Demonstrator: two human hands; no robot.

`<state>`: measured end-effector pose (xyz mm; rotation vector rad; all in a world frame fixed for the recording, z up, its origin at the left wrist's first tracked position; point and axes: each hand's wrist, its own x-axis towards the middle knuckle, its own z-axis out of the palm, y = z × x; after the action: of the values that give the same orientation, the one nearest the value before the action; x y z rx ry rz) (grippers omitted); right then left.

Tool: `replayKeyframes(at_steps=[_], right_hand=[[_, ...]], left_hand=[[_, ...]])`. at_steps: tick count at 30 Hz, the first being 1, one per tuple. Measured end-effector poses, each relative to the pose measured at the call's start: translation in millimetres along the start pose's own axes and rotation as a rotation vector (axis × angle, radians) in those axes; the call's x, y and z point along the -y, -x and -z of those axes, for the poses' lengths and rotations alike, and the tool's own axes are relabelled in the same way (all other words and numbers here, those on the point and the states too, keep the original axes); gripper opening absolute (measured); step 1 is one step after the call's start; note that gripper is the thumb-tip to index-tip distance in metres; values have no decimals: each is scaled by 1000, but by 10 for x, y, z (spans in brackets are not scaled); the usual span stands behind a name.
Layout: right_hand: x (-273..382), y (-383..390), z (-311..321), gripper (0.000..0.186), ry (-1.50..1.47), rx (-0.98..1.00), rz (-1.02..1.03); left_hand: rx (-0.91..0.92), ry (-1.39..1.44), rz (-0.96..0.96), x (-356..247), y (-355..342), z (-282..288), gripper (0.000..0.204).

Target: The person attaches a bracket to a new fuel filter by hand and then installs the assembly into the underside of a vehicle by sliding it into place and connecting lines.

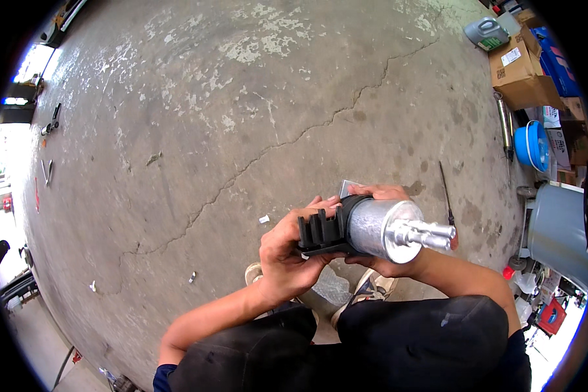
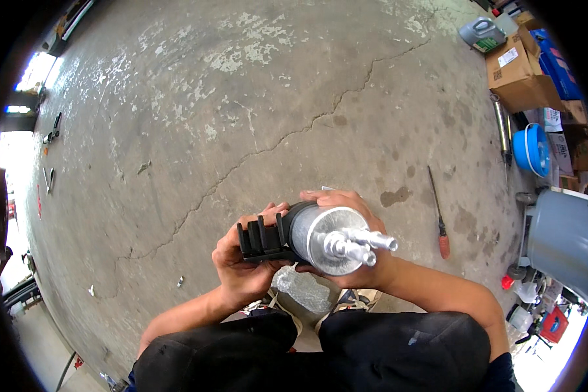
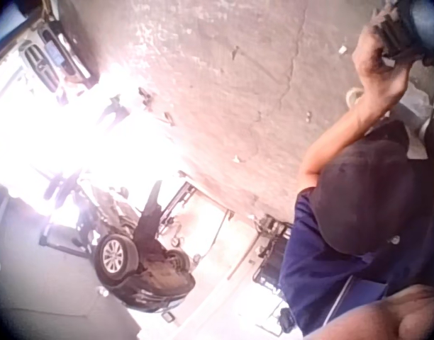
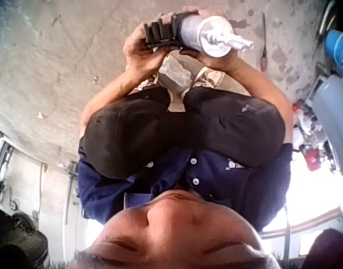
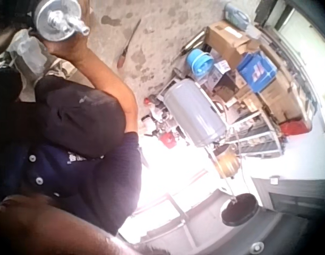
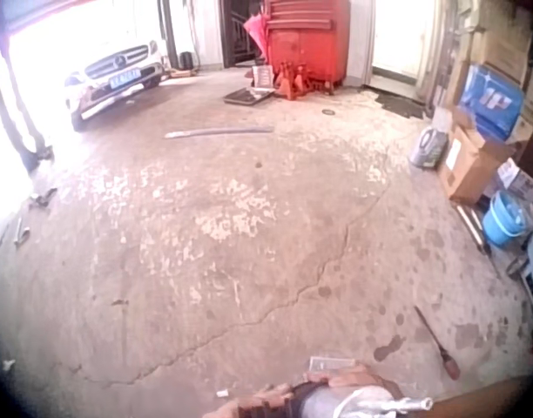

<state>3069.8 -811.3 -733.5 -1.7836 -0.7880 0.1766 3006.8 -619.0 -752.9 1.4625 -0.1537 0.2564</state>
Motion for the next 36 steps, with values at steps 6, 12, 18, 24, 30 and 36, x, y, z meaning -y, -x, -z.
replayKeyframes(at_steps=[6, 12, 18, 24, 30, 36], right_hand=[[-135, 68, -38, 90, -22, -49, 123], [-267, 104, -28, 94, -66, -74, 245], [-177, 81, -8, 92, -214, -63, 48], [47, -134, 423, 101, 259, -385, 296], [257, -324, 226, 64, 345, 368, -53], [36, -127, 168, 44, 16, 374, -355]], left_hand=[[85, -160, -62, -111, -114, 15, 33], [58, -231, -219, -67, -124, -12, 30], [55, -269, -219, -69, -181, 24, 32], [106, -422, -136, -25, -234, 113, 39], [286, -443, 134, -109, -169, 85, 43], [413, -279, 551, -199, -177, 87, 28]])
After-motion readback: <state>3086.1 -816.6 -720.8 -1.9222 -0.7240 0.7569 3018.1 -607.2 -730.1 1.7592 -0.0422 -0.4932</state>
